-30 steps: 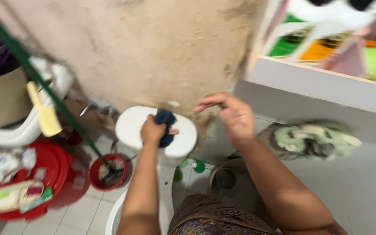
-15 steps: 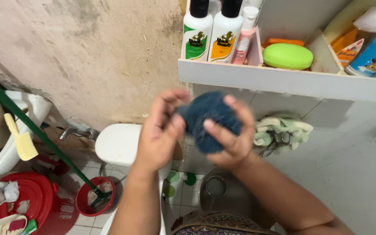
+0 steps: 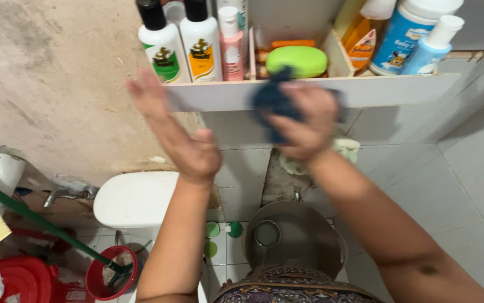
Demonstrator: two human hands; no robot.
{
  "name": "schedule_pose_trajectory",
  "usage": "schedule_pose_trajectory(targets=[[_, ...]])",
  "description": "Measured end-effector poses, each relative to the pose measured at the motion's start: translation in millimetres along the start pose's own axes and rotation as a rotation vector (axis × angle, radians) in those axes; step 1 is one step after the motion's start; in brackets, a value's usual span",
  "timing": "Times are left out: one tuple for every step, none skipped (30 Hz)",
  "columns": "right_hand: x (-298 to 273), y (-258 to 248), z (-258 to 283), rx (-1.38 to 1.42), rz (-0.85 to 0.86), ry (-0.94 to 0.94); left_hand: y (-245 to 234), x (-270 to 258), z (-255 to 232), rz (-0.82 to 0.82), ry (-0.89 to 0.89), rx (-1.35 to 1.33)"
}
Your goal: The person removes various bottles and containers from a wall-mounted shelf, inspects them, and places them on the toilet tank. The person handles multiple personal care items one at a time, including lotions, shampoos, and soaps, and arranges them on the tank.
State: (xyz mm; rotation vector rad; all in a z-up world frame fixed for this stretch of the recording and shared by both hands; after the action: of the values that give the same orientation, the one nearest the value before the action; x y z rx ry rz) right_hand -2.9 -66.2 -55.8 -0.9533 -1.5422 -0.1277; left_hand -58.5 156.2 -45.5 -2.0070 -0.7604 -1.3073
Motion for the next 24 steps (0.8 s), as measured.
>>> schedule_pose_trajectory(targets=[[-14,-17,-22,0.002,-0.046,0.012,8,5,-8,0.040,0.071,0.018],[-31,-36,-39,-0.072,-0.044,0.073,17,10,-16,0.102,0.117,0.043],[-45,-54,-56,-0.119,-0.079,0.102,26,14,-23,0.164,0.164,0.064],[-57,-69,-70,-0.166,-0.115,0.130,36,19,-29,0.250,0.188,0.092],[-69,-84,-81,-0.188,-0.151,0.197,46,22,-34,0.336,0.213,0.120],[-79,-94,-89,-0.211,-0.190,0.263,53,24,-38,0.374,0.201,0.158],[-85,-94,-91,-0.219,-0.218,0.309,61,26,-41,0.413,0.188,0.196],[-88,-90,-88,-0.231,-0.249,0.354,67,28,-43,0.451,0.181,0.232],[-88,-86,-87,-0.242,-0.281,0.400,68,29,-44,0.441,0.186,0.250],[-84,-73,-81,-0.200,-0.298,0.407,70,29,-46,0.428,0.193,0.267],[-76,-53,-69,-0.155,-0.315,0.413,71,29,-47,0.415,0.200,0.283],[-63,-34,-57,-0.098,-0.200,0.249,69,29,-47,0.386,0.181,0.196],[-50,-16,-45,-0.043,-0.086,0.083,67,29,-46,0.357,0.163,0.110],[-40,0,-30,0.037,-0.049,-0.056,65,28,-46,0.334,0.139,0.025],[-37,-1,-31,0.024,0.018,-0.083,63,28,-46,0.298,0.147,-0.042],[-34,-2,-32,0.018,0.083,-0.113,58,28,-44,0.261,0.153,-0.103],[-33,-2,-33,0.011,0.148,-0.144,52,28,-41,0.225,0.160,-0.164],[-39,-12,-42,0.020,0.191,-0.105,47,26,-38,0.222,0.163,-0.137],[-49,-33,-58,0.029,0.235,-0.066,40,24,-35,0.219,0.166,-0.110],[-59,-55,-76,0.009,0.220,-0.046,32,22,-31,0.209,0.165,-0.079],[-72,-75,-86,0.013,0.064,0.047,18,18,-26,0.155,0.144,-0.079],[-84,-89,-93,-0.122,0.029,0.143,1,15,-19,0.095,0.126,-0.071],[-94,-95,-96,-0.157,-0.032,0.213,-13,14,-14,0.034,0.110,-0.062],[-101,-93,-97,-0.186,-0.091,0.285,-24,13,-8,-0.032,0.033,-0.036]])
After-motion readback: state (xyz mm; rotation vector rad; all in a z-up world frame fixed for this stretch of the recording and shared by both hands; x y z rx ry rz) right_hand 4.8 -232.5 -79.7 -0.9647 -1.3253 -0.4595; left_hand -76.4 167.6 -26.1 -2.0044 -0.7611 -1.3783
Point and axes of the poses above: each hand's wrist, its own x-axis towards the middle knuckle, its own y-axis out of the palm, z = x × y, the point moved 4 cm from there along x, towards the middle knuckle, and after that the axes turned 10 degrees about z, right-handed, at the moved point
